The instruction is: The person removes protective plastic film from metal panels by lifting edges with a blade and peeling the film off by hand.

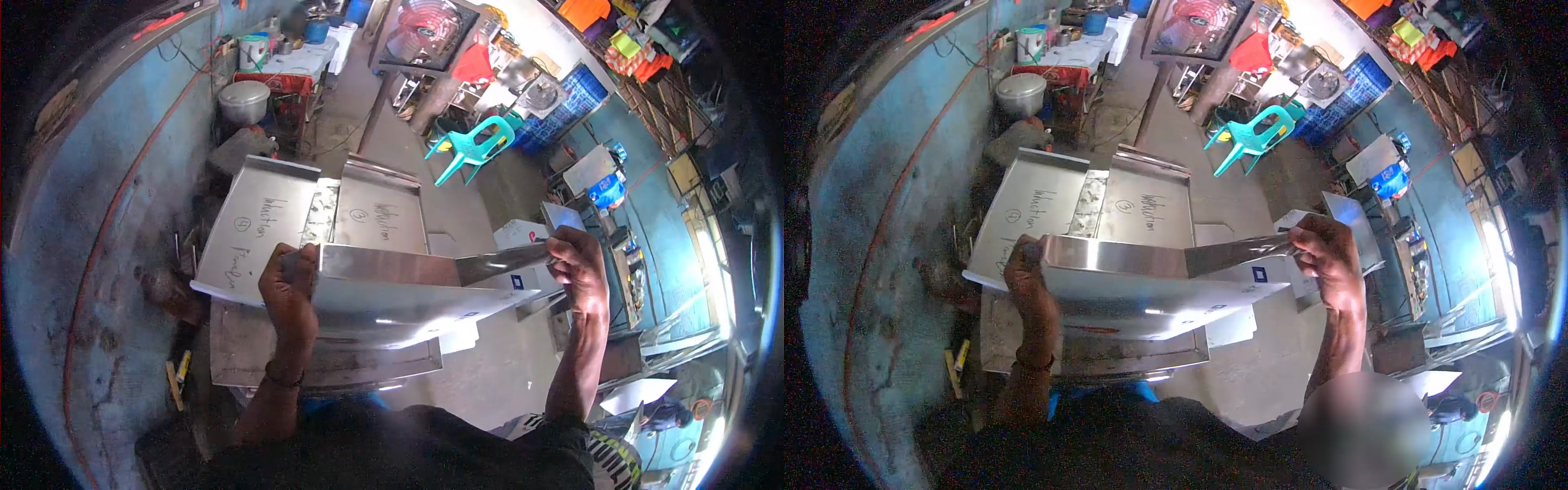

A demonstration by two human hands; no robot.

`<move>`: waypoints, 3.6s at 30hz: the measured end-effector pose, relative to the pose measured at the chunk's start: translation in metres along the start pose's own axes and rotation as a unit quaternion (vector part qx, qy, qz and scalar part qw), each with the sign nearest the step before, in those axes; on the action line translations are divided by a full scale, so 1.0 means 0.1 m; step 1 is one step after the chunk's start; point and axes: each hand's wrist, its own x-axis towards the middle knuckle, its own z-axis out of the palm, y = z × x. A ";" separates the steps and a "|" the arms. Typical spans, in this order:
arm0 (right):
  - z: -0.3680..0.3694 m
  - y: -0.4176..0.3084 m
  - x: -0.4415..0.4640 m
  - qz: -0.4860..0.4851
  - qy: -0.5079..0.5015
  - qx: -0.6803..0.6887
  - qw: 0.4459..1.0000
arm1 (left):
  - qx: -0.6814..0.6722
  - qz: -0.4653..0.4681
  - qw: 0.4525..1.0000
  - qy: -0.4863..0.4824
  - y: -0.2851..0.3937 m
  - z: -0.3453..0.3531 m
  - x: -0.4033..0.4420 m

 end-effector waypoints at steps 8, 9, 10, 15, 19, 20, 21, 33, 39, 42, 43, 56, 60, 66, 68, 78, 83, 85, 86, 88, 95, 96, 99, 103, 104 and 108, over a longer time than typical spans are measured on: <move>-0.62 0.51 0.07 -0.070 0.133 0.117 0.982 | -0.006 -0.008 0.995 0.097 -0.18 -0.02 0.05; -0.68 0.57 0.06 -0.074 0.127 0.134 0.980 | -0.006 -0.042 0.998 0.054 -0.11 -0.07 0.03; -0.74 0.64 0.05 -0.078 0.123 0.152 0.978 | -0.004 -0.042 0.998 0.048 -0.12 -0.07 0.03; -0.49 0.84 0.10 -0.084 0.204 0.099 0.970 | -0.023 -0.065 0.993 0.095 -0.43 -0.37 0.16; -0.25 0.69 0.16 -0.069 0.228 0.235 0.942 | -0.015 -0.028 0.994 0.105 -0.47 -0.36 0.18; -0.20 0.66 0.23 -0.078 0.216 0.323 0.918 | -0.011 -0.026 0.994 0.104 -0.43 -0.34 0.13; -0.15 0.65 0.27 -0.087 0.203 0.410 0.885 | -0.083 -0.021 0.994 0.066 -0.36 -0.31 0.08; -0.62 0.90 0.18 -0.136 0.204 0.496 0.833 | -0.060 -0.058 0.980 0.178 -0.57 -0.47 0.23; -1.01 1.16 0.26 -0.189 0.301 0.416 0.837 | -0.012 -0.059 0.974 0.217 -0.56 -0.48 0.19; -1.07 1.30 0.30 -0.209 0.353 0.341 0.846 | 0.022 -0.034 0.983 0.179 -0.64 -0.55 0.23; -1.05 1.34 0.33 -0.212 0.351 0.342 0.846 | 0.030 0.017 0.983 0.179 -0.69 -0.53 0.23; -0.20 1.93 -0.12 -0.115 0.183 -0.038 0.976 | 0.039 0.015 0.997 0.059 -0.77 -0.64 0.36; 0.25 1.03 -0.68 -0.279 -0.055 0.052 0.957 | -0.083 -0.038 0.991 0.097 -0.43 -0.26 0.20; 0.96 0.31 -0.38 -0.381 -0.134 0.155 0.902 | -0.008 0.059 0.997 0.054 -0.30 -0.15 0.17; 1.15 0.05 -0.16 -0.350 -0.108 0.109 0.924 | -0.049 -0.011 0.998 0.025 -0.56 -0.31 0.27; 1.58 0.11 0.29 -0.309 0.003 -0.025 0.951 | 0.215 0.060 0.973 0.067 -0.07 -0.02 0.20; 1.53 0.04 0.38 -0.302 -0.035 -0.078 0.950 | -0.010 0.116 0.980 0.163 0.11 -0.15 0.04; 1.44 0.07 0.54 -0.346 -0.051 -0.082 0.933 | -0.052 0.223 0.956 0.183 0.23 -0.20 -0.04; 1.41 0.12 0.58 -0.392 -0.061 -0.092 0.913 | -0.059 0.221 0.957 0.180 0.24 -0.23 -0.15; 1.45 0.10 0.56 -0.383 -0.063 -0.079 0.918 | -0.098 0.098 0.989 0.050 0.32 -0.22 -0.41; 1.44 0.11 0.43 -0.226 -0.109 0.068 0.966 | -0.236 -0.189 0.949 -0.088 0.48 0.13 -0.75; 1.53 0.05 0.36 -0.196 -0.171 0.158 0.953 | -0.235 -0.214 0.941 -0.115 0.51 0.13 -0.76; 1.43 -0.08 0.26 -0.144 -0.247 0.218 0.933 | -0.149 -0.174 0.965 -0.132 0.63 0.35 -0.72; 1.41 0.00 0.39 -0.238 -0.258 0.170 0.921 | 0.159 0.007 0.978 -0.134 0.69 0.60 -0.57; 1.39 0.00 0.37 -0.240 -0.257 0.169 0.921 | 0.158 0.010 0.978 -0.136 0.68 0.68 -0.53; 1.38 0.01 0.37 -0.235 -0.249 0.240 0.908 | 0.355 0.216 0.901 -0.125 0.70 0.90 -0.43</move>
